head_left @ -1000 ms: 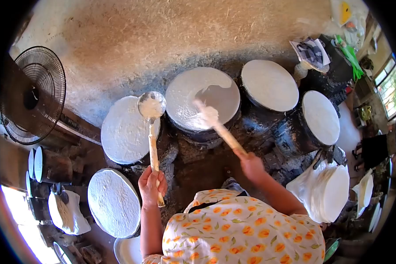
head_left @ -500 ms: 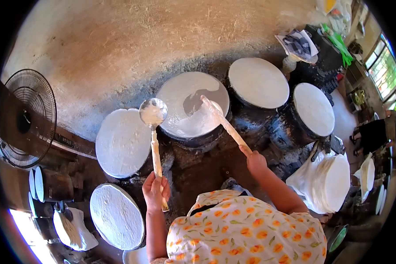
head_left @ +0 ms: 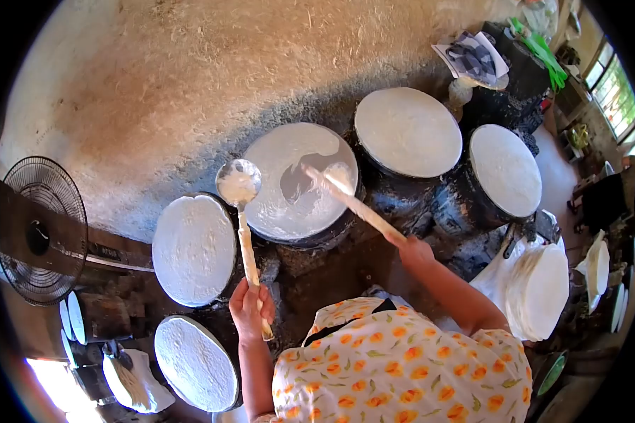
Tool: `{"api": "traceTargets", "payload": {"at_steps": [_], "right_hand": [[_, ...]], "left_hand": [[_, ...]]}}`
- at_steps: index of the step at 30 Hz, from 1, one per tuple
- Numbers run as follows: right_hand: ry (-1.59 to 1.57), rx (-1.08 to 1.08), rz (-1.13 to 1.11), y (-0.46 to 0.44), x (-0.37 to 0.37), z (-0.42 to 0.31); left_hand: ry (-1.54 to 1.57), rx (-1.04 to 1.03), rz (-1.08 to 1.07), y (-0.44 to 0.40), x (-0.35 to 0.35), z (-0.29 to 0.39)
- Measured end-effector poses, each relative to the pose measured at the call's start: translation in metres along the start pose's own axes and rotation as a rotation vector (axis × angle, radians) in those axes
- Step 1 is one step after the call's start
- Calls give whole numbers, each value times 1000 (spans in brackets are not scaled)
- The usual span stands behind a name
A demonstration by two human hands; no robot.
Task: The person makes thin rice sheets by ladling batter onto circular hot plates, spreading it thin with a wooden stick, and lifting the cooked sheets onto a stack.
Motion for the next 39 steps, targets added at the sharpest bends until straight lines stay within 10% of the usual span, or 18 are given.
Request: {"api": "traceTargets", "payload": {"at_steps": [7,19,23,26,29,33,36,39], "right_hand": [[-284,357,46,-42,8,-14],[-364,109,86,-170,40,-16],[-548,385,207,-151,46,-14],[-420,16,-33,-135,57,3],[-547,322,194,-138,29,-31],[-511,220,-226,-131,37,-61],[-576,263,228,-122,37,-16],[-575,72,0,-111,19,1]], "left_hand": [[-18,-39,7,-14,-15,5],[-14,-50,144,-5,-25,-3],[-10,-61,181,10,-21,-2],[-69,-36,250,18,-16,-3],[-71,2,237,16,-21,-5],[-37,-9,123,7,-27,-6],[-5,-4,110,12,-27,-1],[-47,-2,109,17,-21,-1]]}}
Point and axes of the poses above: each hand's wrist, its own y-axis away from the middle knuckle, its own x-axis out of the back of the hand, z = x × y, the point moved 3 cm from there along -y, towards the middle knuckle, and after that the axes turned 3 degrees about -z, right-handed, at the moved point
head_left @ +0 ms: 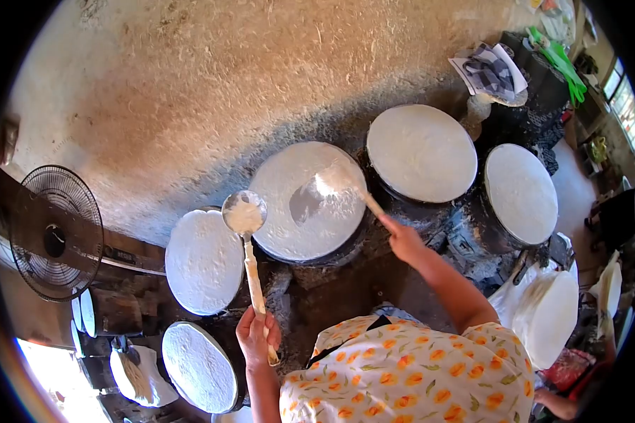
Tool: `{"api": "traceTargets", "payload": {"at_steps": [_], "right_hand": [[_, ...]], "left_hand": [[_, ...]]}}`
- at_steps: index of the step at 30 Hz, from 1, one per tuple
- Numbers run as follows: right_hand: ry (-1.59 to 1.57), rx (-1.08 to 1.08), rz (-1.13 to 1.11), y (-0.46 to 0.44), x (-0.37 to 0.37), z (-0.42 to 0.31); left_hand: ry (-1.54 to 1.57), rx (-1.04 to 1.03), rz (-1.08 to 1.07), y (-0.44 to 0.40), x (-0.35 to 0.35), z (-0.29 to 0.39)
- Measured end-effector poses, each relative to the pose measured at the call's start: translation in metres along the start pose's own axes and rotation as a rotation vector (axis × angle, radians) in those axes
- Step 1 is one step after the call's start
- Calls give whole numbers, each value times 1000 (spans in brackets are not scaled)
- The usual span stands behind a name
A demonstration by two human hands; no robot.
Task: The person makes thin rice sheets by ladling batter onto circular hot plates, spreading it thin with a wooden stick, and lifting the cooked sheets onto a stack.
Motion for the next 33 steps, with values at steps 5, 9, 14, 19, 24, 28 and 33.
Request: {"api": "traceTargets", "payload": {"at_steps": [5,9,14,19,24,28,33], "right_hand": [[129,141,-173,7,-53,-61],[121,229,-194,18,-24,-69],[34,137,78,18,-16,-31],[49,242,-187,47,-72,-61],[-65,253,134,-2,-15,-49],[-158,208,37,-30,-25,-49],[77,297,-274,33,-24,-62]], "left_hand": [[11,33,-44,-9,-9,-9],[-55,33,-60,-7,-13,-3],[-111,14,-57,-5,-8,-3],[-152,72,-33,-12,-8,-9],[-234,89,-39,-17,-5,-7],[-305,94,-24,-29,-11,0],[-334,94,6,-52,-7,-2]]}}
Point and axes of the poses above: each hand's wrist, its own y-axis away from the middle knuckle, its own x-axis out of the back of the hand, z = x × y, the point moved 3 cm from there along -y, towards the middle knuckle, and after that the axes turned 3 degrees about -z, right-handed, at the moved point
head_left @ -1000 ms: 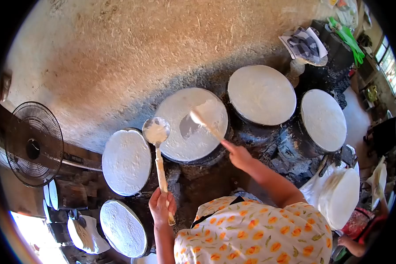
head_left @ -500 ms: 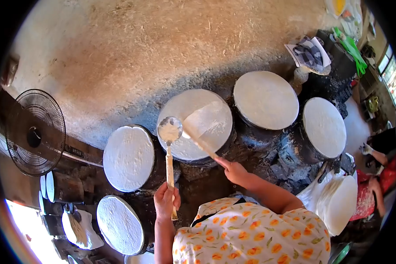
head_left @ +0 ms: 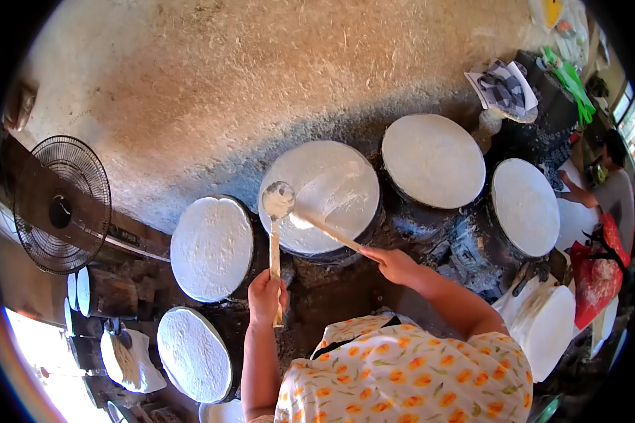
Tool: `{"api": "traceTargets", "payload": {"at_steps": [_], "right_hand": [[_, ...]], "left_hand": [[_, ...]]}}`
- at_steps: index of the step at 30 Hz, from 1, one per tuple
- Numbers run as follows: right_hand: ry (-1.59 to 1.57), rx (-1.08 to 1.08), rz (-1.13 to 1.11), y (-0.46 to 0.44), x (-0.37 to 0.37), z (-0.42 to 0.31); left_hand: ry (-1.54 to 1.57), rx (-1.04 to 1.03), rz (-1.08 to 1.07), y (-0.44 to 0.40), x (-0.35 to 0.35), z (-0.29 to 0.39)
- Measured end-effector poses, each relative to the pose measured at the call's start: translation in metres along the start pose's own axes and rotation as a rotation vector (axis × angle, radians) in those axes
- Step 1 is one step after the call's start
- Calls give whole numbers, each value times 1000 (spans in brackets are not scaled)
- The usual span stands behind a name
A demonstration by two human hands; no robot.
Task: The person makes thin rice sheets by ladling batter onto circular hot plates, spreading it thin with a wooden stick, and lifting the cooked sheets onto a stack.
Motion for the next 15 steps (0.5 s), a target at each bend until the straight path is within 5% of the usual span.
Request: {"api": "traceTargets", "payload": {"at_steps": [3,6,9,12,15], "right_hand": [[11,-71,-94,34,18,-3],[-136,-119,318,41,12,17],[-313,-43,255,38,-33,15],[-475,-13,96,40,-60,-20],[-531,34,71,38,-50,-42]], "left_hand": [[-40,16,33,-10,1,-7],[-107,55,64,-7,-3,-10],[-136,110,51,12,-12,-5],[214,328,-25,35,-21,-11],[588,306,-8,49,-8,-8]]}}
Point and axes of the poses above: each hand's wrist, its own y-axis away from the middle knuckle, its own x-axis out of the back of the hand, z = x × y, the point moved 3 cm from there along -y, towards the middle knuckle, and after that the axes turned 3 degrees about -z, right-handed, at the moved point
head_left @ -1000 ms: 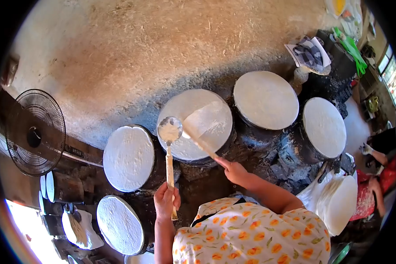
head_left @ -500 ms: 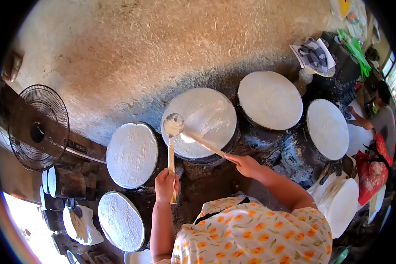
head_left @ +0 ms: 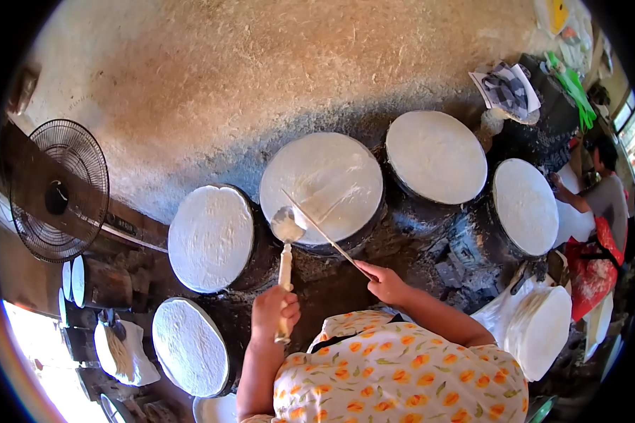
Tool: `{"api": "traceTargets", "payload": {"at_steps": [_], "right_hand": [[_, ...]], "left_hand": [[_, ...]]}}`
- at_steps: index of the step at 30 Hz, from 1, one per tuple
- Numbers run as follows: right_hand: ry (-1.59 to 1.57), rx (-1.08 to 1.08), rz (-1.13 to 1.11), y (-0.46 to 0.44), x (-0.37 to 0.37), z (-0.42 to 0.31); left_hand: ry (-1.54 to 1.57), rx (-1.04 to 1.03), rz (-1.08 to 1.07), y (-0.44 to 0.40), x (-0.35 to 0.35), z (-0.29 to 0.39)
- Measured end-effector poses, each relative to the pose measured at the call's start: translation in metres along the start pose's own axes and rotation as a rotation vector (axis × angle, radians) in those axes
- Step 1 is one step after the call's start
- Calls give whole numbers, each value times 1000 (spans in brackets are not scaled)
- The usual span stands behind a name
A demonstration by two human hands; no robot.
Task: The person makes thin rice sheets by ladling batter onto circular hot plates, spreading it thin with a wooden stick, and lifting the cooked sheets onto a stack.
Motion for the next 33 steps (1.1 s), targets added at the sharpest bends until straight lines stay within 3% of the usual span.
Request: {"api": "traceTargets", "payload": {"at_steps": [1,4,6,8,10,11,14,16,17,18,20,22,24,26,28,30,33], "right_hand": [[41,-66,-11,-1,8,-26],[157,-77,-3,-4,32,-80],[745,49,45,-6,39,-95],[707,169,108,-22,44,-84],[414,313,358,-39,54,-71],[405,14,284,-40,58,-52],[395,-8,226,-21,42,13],[597,-224,-132,8,27,23],[517,-75,-167,19,24,15],[537,-76,-225,23,29,11],[466,40,86,23,48,19],[319,-154,326,18,71,28],[290,-243,307,17,67,31],[526,56,-88,20,48,30],[514,74,-140,5,63,24],[490,-264,17,-23,93,8],[412,-104,281,-59,111,35]], "left_hand": [[128,-1,-141,13,4,7],[144,-131,-169,45,21,15],[123,-165,-120,60,10,12],[112,-197,-67,62,10,10],[324,-49,-262,52,12,8],[432,13,-355,48,15,5],[561,13,-452,51,12,3],[562,-64,-478,55,12,6],[533,-101,-461,56,12,11],[560,-135,-463,57,13,14],[575,-197,-471,59,14,22],[623,-272,-539,60,14,29],[668,-330,-564,61,15,35],[718,-411,-579,65,18,40],[780,-469,-592,74,22,44],[761,-560,-591,89,33,47],[692,-738,-455,127,52,44]]}}
Point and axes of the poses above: each hand's wrist, its own y-axis away from the middle knuckle, its own x-axis out of the back of the hand, z = x × y, the point moved 3 cm from there along -y, towards the middle knuckle, and after that the axes turned 3 degrees about -z, right-handed, at the moved point
